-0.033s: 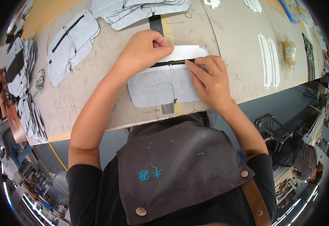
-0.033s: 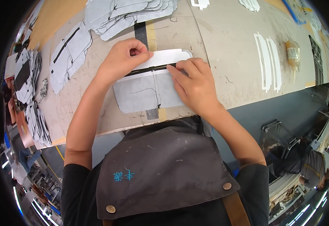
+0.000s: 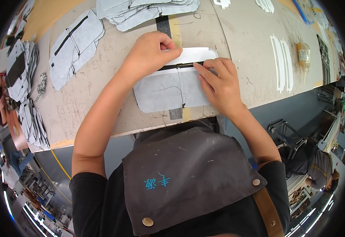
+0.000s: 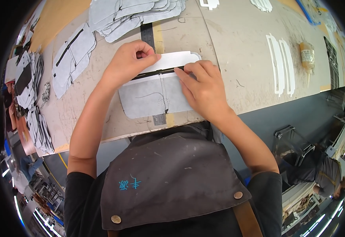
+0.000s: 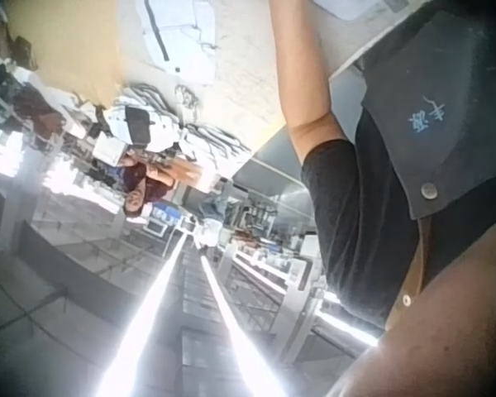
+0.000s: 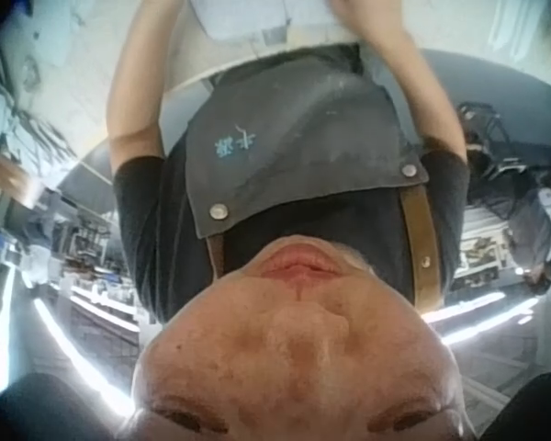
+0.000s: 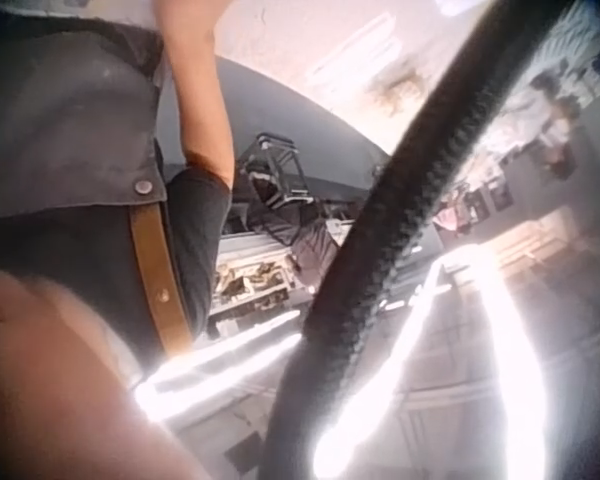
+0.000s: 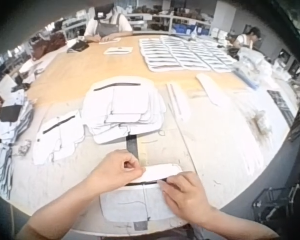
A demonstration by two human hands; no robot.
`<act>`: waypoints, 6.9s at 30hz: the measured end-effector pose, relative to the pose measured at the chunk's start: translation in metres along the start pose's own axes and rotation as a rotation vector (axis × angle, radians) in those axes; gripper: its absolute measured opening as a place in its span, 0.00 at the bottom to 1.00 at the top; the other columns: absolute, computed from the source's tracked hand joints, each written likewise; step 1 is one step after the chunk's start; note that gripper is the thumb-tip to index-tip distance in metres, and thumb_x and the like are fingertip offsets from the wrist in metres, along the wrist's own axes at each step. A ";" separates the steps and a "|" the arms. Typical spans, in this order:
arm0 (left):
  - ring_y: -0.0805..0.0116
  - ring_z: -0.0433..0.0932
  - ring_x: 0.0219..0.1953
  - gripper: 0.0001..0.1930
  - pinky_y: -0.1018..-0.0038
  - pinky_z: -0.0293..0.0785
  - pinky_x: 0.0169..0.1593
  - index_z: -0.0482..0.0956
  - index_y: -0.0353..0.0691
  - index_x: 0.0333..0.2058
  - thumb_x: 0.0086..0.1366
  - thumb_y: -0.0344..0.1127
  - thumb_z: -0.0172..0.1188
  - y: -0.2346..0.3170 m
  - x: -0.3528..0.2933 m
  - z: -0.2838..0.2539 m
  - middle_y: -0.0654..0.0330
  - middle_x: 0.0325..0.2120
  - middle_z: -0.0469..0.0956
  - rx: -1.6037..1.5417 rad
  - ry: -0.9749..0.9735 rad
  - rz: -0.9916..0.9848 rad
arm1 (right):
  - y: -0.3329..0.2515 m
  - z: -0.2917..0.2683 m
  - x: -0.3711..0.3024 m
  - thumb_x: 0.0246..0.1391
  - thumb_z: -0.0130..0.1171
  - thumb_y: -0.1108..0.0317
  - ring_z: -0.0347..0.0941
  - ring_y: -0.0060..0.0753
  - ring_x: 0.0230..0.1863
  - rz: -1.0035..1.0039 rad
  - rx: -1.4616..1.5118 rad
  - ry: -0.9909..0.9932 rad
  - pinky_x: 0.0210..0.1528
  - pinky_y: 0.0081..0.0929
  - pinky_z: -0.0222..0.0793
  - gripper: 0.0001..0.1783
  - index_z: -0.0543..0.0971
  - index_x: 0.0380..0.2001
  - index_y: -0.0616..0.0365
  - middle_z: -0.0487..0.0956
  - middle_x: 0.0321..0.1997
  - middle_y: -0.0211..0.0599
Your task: The recorder is assembling leather pouch components by gluing and aligning white strips onto leather panels.
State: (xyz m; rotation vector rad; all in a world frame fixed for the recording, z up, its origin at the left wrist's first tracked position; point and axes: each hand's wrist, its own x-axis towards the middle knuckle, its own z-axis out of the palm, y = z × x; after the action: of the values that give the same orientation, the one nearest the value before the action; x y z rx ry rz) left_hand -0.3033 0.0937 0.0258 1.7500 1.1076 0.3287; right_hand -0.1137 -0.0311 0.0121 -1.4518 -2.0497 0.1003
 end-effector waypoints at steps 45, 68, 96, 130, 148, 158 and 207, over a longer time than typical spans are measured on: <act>0.68 0.69 0.30 0.09 0.72 0.68 0.34 0.79 0.34 0.26 0.54 0.34 0.68 -0.012 0.002 0.008 0.60 0.23 0.74 0.309 0.203 0.300 | -0.009 0.010 0.014 0.37 0.58 0.80 0.67 0.38 0.49 -0.031 0.073 -0.175 0.49 0.36 0.64 0.21 0.79 0.40 0.58 0.74 0.45 0.33; 0.64 0.66 0.41 0.13 0.72 0.67 0.44 0.77 0.39 0.35 0.51 0.33 0.69 -0.039 -0.023 -0.010 0.64 0.34 0.71 0.323 0.262 0.453 | -0.007 0.013 0.019 0.37 0.57 0.81 0.64 0.42 0.54 -0.031 0.065 -0.180 0.54 0.38 0.63 0.21 0.80 0.40 0.57 0.71 0.50 0.35; 0.59 0.61 0.64 0.30 0.64 0.61 0.64 0.68 0.35 0.58 0.56 0.35 0.63 -0.030 -0.064 0.023 0.55 0.61 0.65 0.638 0.183 0.508 | -0.005 0.003 0.015 0.56 0.56 0.59 0.52 0.39 0.71 -0.050 -0.094 -0.405 0.71 0.36 0.47 0.33 0.64 0.61 0.64 0.60 0.69 0.41; 0.50 0.61 0.63 0.20 0.55 0.59 0.62 0.76 0.39 0.48 0.53 0.30 0.63 -0.046 -0.116 -0.018 0.63 0.58 0.70 0.760 0.176 0.382 | 0.030 -0.041 -0.011 0.50 0.60 0.67 0.59 0.39 0.67 -0.003 -0.134 -0.345 0.66 0.42 0.52 0.22 0.75 0.50 0.57 0.69 0.63 0.31; 0.54 0.58 0.66 0.26 0.59 0.55 0.66 0.70 0.37 0.54 0.57 0.38 0.63 -0.011 -0.079 -0.003 0.57 0.61 0.65 0.650 0.194 0.376 | 0.018 -0.031 0.020 0.53 0.58 0.63 0.53 0.38 0.70 0.007 -0.114 -0.285 0.68 0.41 0.48 0.30 0.66 0.60 0.56 0.60 0.69 0.36; 0.58 0.67 0.58 0.26 0.61 0.62 0.60 0.72 0.36 0.53 0.55 0.36 0.65 -0.028 -0.047 0.025 0.56 0.57 0.69 0.591 0.320 0.502 | 0.022 -0.010 0.013 0.57 0.55 0.57 0.50 0.44 0.71 0.061 -0.225 -0.364 0.70 0.40 0.46 0.31 0.65 0.61 0.61 0.59 0.69 0.43; 0.83 0.66 0.29 0.12 0.81 0.64 0.34 0.81 0.34 0.34 0.64 0.40 0.59 0.032 -0.015 -0.014 0.70 0.26 0.76 -0.323 -0.334 0.115 | -0.023 -0.052 0.014 0.58 0.58 0.73 0.77 0.17 0.38 0.888 0.972 0.051 0.42 0.14 0.70 0.16 0.76 0.49 0.67 0.83 0.37 0.37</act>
State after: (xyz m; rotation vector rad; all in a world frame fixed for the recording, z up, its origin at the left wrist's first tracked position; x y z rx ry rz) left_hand -0.3040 0.0876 0.0632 1.5142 0.6745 0.2574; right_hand -0.1080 -0.0427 0.0691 -1.4924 -0.8775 1.1986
